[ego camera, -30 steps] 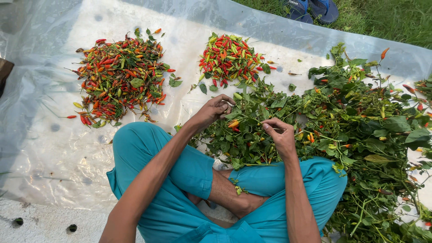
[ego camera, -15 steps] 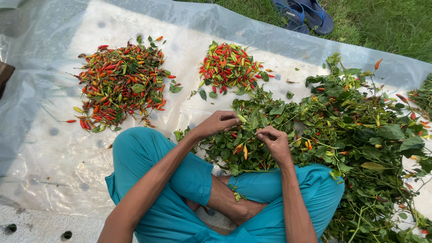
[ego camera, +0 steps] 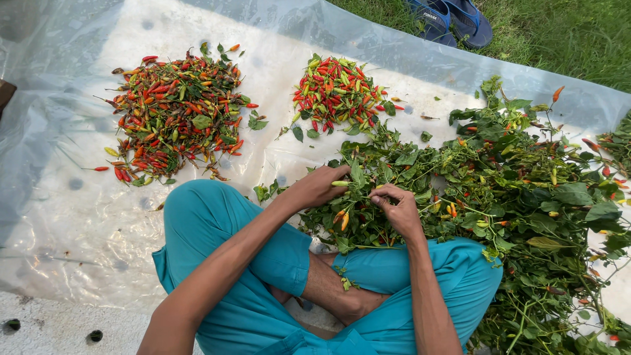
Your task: The person sits cross-legged on a white sheet outdoors and sorts through piles of chili peppers and green leaves. They pick up bunches of chilies, separate the peppers from the stems and leaves, and place the sorted chilies into a pile while discarding the plant matter.
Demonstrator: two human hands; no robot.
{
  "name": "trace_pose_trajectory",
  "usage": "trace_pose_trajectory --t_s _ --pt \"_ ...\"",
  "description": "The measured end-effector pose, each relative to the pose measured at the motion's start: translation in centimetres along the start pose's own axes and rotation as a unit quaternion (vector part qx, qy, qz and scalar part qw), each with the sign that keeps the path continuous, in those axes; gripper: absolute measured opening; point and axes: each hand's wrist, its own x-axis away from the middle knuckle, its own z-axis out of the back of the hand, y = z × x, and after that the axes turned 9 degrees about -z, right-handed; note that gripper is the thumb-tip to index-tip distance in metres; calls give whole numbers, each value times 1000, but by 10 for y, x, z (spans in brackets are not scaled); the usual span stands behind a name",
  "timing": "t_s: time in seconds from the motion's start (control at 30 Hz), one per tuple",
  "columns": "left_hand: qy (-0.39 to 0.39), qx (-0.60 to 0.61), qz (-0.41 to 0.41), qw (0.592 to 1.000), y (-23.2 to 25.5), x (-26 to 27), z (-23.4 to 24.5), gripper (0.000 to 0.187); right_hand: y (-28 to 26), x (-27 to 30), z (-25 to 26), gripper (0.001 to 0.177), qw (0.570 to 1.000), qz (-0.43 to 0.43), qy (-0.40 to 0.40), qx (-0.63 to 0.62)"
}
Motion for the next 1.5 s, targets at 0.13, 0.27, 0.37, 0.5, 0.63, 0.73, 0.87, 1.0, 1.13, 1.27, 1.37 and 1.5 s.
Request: trace_pose_trajectory --t_s 0.13,0.27,0.37,0.5,0.63,0.73,0.87,1.0,1.13,1.27,1.37,1.5 --pt "3 -33 -22 999 -34 -6 -23 20 6 -2 0 5 1000 3 1 10" --pt "9 -54 -33 998 -69 -11 -43 13 11 -4 -2 6 1000 15 -7 21" --pt "37 -9 -45 998 -88 -15 -49 22 8 -3 -3 6 1000 11 -7 13" --pt "66 215 36 974 -45 -6 -25 33 -1 2 0 8 999 -13 17 -29" --pt "100 375 35 921 -22 -9 -5 34 8 -2 2 6 998 3 45 -46" --pt "78 425 55 900 -8 -9 0 28 18 -4 2 8 996 18 61 -56" --pt "21 334 32 942 18 -3 4 25 34 -6 3 8 995 28 68 -68" --pt "-1 400 39 916 -6 -7 -9 29 26 -5 -1 11 995 34 67 -58" --pt "-8 390 28 920 -7 -9 -12 32 21 -5 -1 8 997 39 64 -20" --pt "-30 361 39 931 -6 -7 -14 33 17 -3 -4 7 998 42 54 7" --pt "-36 355 19 934 -19 -10 -18 26 12 -4 -5 6 997 46 54 16" --pt "-43 301 16 953 -48 -16 -32 28 7 -3 -4 8 997 48 56 28"
